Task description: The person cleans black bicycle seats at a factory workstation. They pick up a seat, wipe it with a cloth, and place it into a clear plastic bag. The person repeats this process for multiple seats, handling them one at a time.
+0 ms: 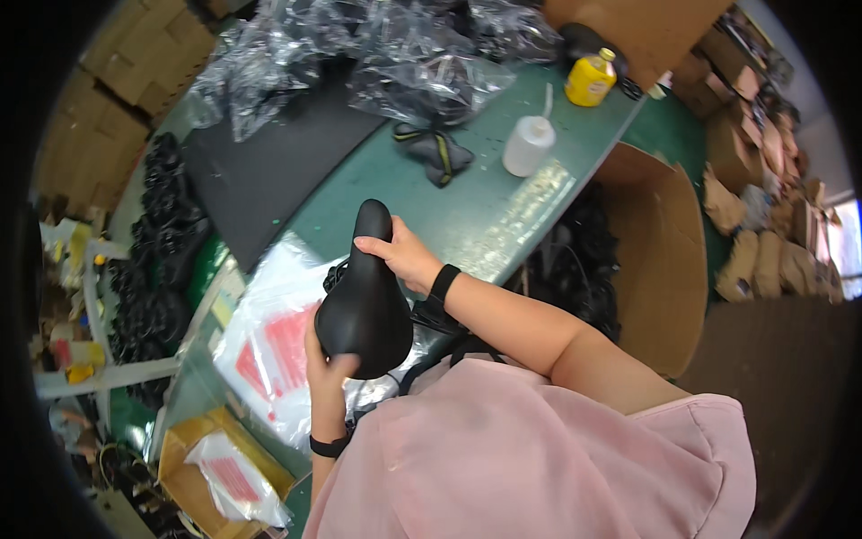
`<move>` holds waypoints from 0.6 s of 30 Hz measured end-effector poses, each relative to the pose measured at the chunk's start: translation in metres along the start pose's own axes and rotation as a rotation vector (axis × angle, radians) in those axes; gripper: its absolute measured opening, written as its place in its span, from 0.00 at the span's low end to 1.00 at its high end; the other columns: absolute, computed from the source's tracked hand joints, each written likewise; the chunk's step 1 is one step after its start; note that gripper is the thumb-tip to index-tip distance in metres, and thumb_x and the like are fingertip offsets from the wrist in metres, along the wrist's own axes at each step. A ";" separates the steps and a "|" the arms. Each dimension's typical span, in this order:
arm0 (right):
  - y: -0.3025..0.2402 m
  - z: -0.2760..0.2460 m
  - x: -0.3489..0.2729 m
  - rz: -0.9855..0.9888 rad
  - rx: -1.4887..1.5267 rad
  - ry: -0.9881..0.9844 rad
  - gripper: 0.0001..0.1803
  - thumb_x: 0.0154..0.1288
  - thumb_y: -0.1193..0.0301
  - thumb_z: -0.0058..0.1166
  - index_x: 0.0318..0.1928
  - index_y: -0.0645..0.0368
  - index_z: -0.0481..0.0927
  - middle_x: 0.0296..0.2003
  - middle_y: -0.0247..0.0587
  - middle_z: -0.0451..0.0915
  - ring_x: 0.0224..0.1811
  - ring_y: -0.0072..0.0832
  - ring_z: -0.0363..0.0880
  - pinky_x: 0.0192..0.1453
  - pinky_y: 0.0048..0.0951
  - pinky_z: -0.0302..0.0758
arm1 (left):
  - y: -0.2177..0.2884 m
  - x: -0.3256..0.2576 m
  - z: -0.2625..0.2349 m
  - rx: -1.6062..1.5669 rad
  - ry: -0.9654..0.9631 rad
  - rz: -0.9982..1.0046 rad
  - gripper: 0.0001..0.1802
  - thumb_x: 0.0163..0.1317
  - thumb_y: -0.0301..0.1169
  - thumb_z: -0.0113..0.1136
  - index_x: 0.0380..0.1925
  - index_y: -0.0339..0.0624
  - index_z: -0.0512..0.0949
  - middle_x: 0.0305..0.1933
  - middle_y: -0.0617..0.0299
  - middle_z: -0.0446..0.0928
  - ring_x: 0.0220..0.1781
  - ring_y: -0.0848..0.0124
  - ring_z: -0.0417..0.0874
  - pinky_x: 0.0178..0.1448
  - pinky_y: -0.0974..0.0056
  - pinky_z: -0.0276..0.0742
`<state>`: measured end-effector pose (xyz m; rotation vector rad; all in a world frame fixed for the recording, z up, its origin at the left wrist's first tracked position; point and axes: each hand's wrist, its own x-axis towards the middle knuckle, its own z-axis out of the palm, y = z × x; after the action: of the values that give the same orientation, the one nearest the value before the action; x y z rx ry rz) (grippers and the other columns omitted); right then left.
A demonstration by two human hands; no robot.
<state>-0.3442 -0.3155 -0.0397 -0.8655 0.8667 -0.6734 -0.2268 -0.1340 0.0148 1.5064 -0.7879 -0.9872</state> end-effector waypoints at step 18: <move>-0.024 -0.162 0.187 -0.407 -1.324 0.498 0.26 0.46 0.62 0.69 0.45 0.63 0.78 0.41 0.51 0.77 0.47 0.47 0.75 0.52 0.43 0.72 | 0.000 0.068 0.075 0.567 -0.213 -0.237 0.42 0.42 0.44 0.73 0.53 0.31 0.66 0.52 0.42 0.68 0.54 0.47 0.69 0.59 0.50 0.66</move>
<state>-0.3954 -0.5340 -0.1456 -2.1531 1.6478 -0.6262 -0.2659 -0.2267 0.0010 2.0366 -1.1252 -1.1743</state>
